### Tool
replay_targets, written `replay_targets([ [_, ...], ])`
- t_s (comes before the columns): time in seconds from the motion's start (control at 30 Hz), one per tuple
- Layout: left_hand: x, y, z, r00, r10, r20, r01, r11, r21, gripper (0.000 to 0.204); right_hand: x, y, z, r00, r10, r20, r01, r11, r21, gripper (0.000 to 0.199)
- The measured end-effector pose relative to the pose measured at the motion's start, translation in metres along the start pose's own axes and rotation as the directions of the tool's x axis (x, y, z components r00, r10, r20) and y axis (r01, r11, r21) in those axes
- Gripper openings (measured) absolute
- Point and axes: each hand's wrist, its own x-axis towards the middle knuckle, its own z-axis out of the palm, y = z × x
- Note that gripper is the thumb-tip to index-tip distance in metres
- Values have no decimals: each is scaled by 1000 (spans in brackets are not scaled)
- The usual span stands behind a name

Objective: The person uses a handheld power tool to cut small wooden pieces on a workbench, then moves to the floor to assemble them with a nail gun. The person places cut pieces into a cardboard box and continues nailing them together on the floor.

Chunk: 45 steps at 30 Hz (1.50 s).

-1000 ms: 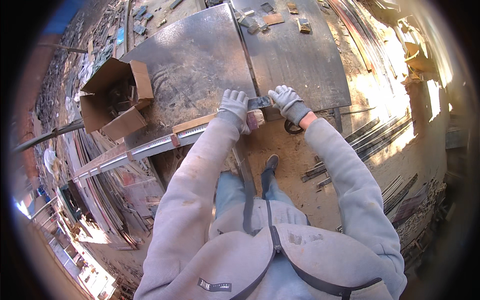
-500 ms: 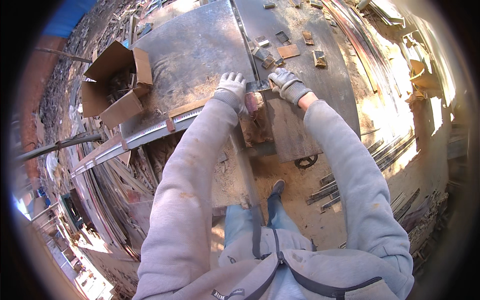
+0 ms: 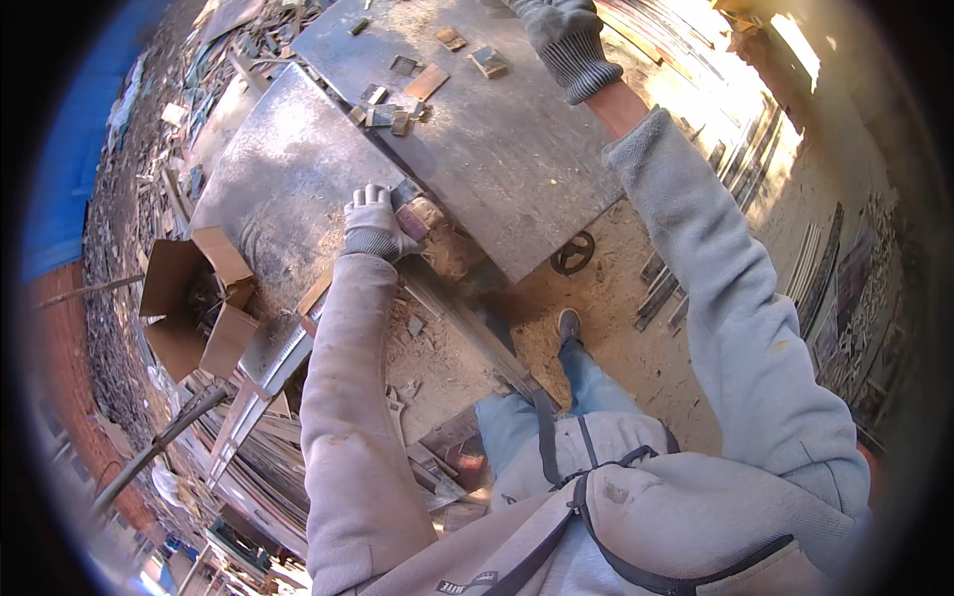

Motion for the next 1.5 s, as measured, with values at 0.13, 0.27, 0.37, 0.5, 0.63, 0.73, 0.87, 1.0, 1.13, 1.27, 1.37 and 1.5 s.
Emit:
replay_targets([
  [0.13,-26,90,31,1000,16,3,-16,1000,-17,116,-224,123,-126,784,556,-274,-489,827,278,15],
  [0.27,-70,188,69,994,98,-49,-100,995,-26,109,-450,208,-170,486,841,238,-551,506,-663,26],
  [0.37,-96,253,98,988,132,-80,-138,987,-85,104,-522,279,-135,379,729,569,-235,671,-703,37],
  [0.5,-125,321,143,977,185,-110,-196,976,-97,96,-557,381,-58,497,562,661,27,752,-659,49],
  [0.63,-150,360,176,959,246,-139,-260,961,-96,94,-573,436,2,472,596,650,-2,738,-675,52],
  [0.73,-170,377,183,963,237,-131,-249,965,-83,95,-573,436,17,444,621,646,-13,726,-688,50],
  [0.87,-209,378,180,978,177,-112,-189,976,-106,92,-560,386,-11,160,626,763,204,736,-646,38],
  [1.0,-265,339,178,973,135,-189,-168,971,-171,93,-557,227,-49,216,883,417,-575,460,-676,51],
  [1.13,-328,289,171,985,70,-157,-95,982,-161,99,-572,-24,-70,396,505,767,-903,368,223,62],
  [1.27,-408,258,138,991,100,90,-101,995,7,114,-554,-214,-71,643,417,642,-566,824,32,52],
  [1.37,-491,217,114,903,-94,-420,45,991,-124,116,-534,-286,-71,565,477,673,-542,830,-133,42],
  [1.5,-638,105,90,532,-838,-122,306,325,-895,117,-490,-380,-69,463,643,610,-844,529,82,35],
])
